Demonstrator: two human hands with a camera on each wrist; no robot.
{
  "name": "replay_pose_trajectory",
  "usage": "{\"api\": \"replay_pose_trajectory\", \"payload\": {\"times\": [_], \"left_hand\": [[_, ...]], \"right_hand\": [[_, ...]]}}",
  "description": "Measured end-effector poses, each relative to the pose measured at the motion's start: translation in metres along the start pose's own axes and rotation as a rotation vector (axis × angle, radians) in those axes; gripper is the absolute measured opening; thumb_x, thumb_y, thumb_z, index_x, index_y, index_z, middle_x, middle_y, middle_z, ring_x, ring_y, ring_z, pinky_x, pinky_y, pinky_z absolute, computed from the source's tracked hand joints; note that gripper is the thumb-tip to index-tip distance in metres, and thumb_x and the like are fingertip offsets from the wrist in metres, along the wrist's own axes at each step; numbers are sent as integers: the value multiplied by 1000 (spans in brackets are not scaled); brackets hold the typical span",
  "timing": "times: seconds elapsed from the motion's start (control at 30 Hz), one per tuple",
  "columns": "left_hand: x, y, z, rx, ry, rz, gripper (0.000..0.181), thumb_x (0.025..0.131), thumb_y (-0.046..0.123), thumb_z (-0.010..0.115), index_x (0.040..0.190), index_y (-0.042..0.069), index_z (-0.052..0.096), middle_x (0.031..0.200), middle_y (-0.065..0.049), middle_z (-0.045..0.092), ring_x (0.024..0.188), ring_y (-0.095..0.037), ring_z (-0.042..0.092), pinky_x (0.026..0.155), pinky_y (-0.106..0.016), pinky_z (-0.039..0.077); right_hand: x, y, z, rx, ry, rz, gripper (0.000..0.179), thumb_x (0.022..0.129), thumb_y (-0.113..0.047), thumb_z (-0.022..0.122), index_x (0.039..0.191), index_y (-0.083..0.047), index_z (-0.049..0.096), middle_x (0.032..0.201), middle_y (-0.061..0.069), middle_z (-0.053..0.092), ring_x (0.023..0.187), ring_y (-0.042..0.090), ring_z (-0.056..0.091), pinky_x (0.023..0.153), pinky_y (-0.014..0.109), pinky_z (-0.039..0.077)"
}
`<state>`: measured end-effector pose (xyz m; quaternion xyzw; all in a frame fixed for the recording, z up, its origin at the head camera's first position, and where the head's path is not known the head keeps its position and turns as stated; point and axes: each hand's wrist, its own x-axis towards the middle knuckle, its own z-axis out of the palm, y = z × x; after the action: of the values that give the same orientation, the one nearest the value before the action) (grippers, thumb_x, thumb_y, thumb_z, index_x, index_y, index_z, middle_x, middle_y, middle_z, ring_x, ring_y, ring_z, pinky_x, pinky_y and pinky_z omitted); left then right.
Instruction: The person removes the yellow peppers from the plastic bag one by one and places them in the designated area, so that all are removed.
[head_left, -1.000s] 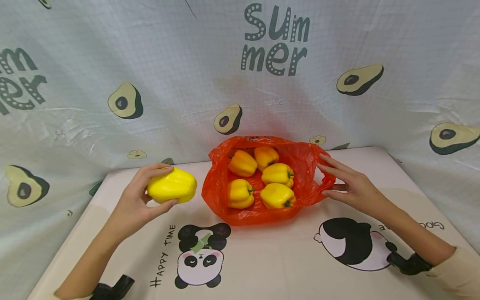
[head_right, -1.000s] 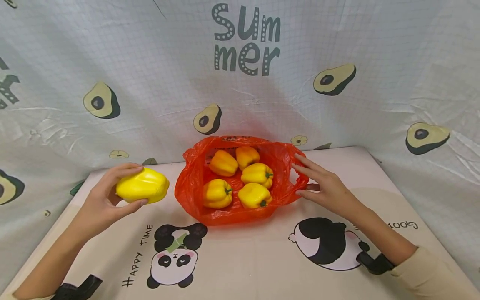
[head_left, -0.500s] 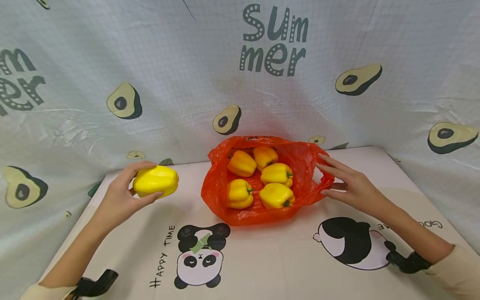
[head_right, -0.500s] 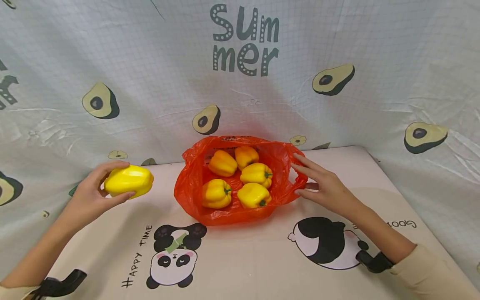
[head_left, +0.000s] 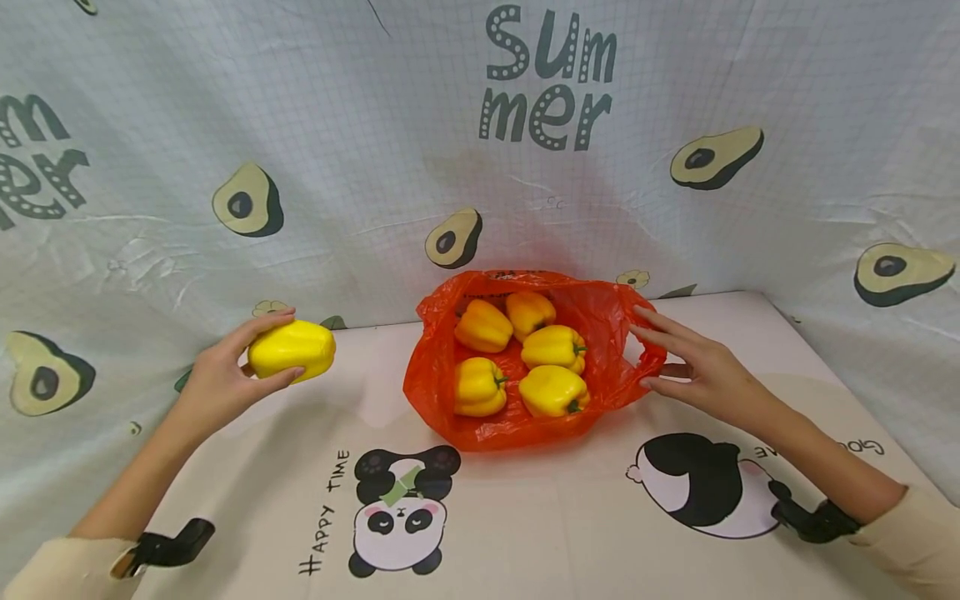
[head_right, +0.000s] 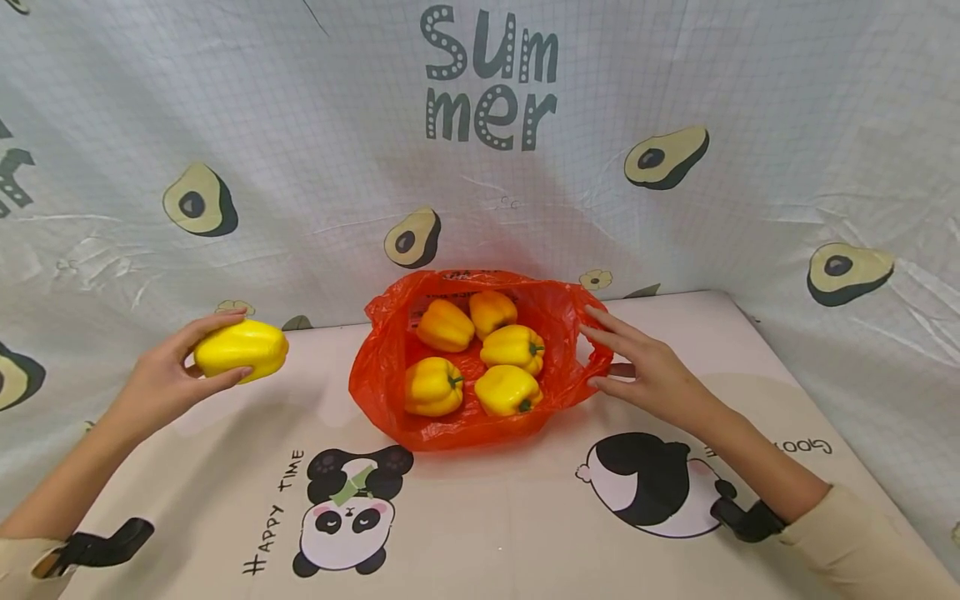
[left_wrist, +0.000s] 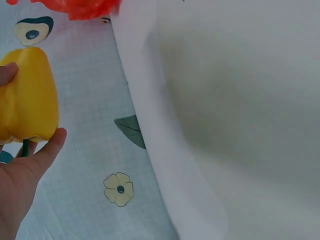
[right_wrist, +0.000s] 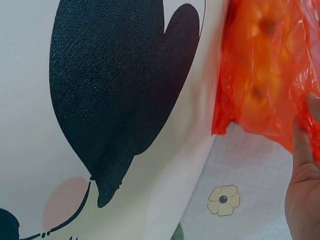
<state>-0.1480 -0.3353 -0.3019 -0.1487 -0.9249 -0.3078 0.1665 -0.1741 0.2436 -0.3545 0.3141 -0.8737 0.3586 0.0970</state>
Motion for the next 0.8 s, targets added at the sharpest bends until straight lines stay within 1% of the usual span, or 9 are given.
{"api": "replay_pose_trajectory", "payload": {"times": [0.1, 0.2, 0.3, 0.4, 0.47, 0.57, 0.63, 0.7, 0.8], "left_hand": [[2, -5, 1, 13, -23, -8, 69, 84, 15, 85, 145, 14, 54, 144, -16, 56, 106, 5, 45, 72, -7, 43], [3, -10, 4, 33, -42, -18, 68, 86, 16, 83, 145, 12, 52, 143, -17, 55, 101, -6, 46, 72, -8, 43], [5, -16, 6, 46, -51, -10, 67, 86, 16, 83, 145, 9, 52, 143, -19, 54, 103, -18, 48, 74, -4, 41], [5, -23, 7, 58, -53, 12, 68, 85, 13, 84, 145, 6, 52, 144, -21, 53, 109, -29, 51, 80, 0, 37], [5, -29, 6, 69, -51, 23, 69, 83, 11, 85, 145, 5, 53, 144, -21, 52, 114, -35, 51, 83, 2, 34], [5, -36, 5, 80, -47, 27, 71, 81, 9, 86, 144, 5, 53, 146, -20, 52, 122, -40, 50, 89, 4, 28], [6, -40, 5, 79, -43, 26, 72, 81, 7, 86, 144, 5, 53, 146, -20, 52, 126, -43, 49, 90, 4, 26], [6, -42, 5, 73, -38, 24, 72, 80, 6, 86, 145, 5, 53, 146, -21, 52, 126, -44, 48, 90, 4, 26], [6, -45, 5, 70, -31, 3, 72, 81, 5, 85, 145, 6, 52, 145, -21, 52, 122, -42, 50, 88, 3, 27]], "right_hand": [[0, 0, 0, 1, -3, 1, 74, 80, -2, 84, 147, -5, 53, 160, 17, 38, 117, 37, 64, 76, 41, 61], [0, 0, -1, -5, -4, 1, 75, 80, -1, 84, 147, -5, 53, 160, 18, 38, 116, 37, 65, 76, 40, 61], [1, -1, -1, -9, -1, 3, 75, 79, 0, 84, 147, -5, 53, 160, 18, 38, 116, 37, 64, 76, 39, 61], [1, 0, 0, 10, -2, 0, 74, 80, 0, 84, 147, -5, 53, 159, 18, 38, 116, 37, 64, 76, 40, 61], [2, 1, 1, 25, -7, -5, 74, 80, 0, 83, 147, -5, 53, 160, 18, 38, 117, 36, 64, 77, 41, 61], [4, 1, 1, 32, -11, -14, 74, 80, 0, 83, 148, -5, 52, 160, 18, 38, 116, 35, 65, 77, 42, 61], [5, 1, 1, 23, -9, -12, 75, 80, 0, 83, 148, -5, 52, 160, 17, 38, 117, 35, 64, 77, 41, 61], [5, 1, 0, 12, -6, -1, 75, 80, 0, 83, 148, -6, 52, 159, 17, 39, 118, 37, 63, 77, 40, 61], [3, 1, -2, -4, -5, 22, 75, 81, -1, 83, 149, -6, 51, 159, 18, 39, 120, 39, 62, 77, 39, 61]]}}
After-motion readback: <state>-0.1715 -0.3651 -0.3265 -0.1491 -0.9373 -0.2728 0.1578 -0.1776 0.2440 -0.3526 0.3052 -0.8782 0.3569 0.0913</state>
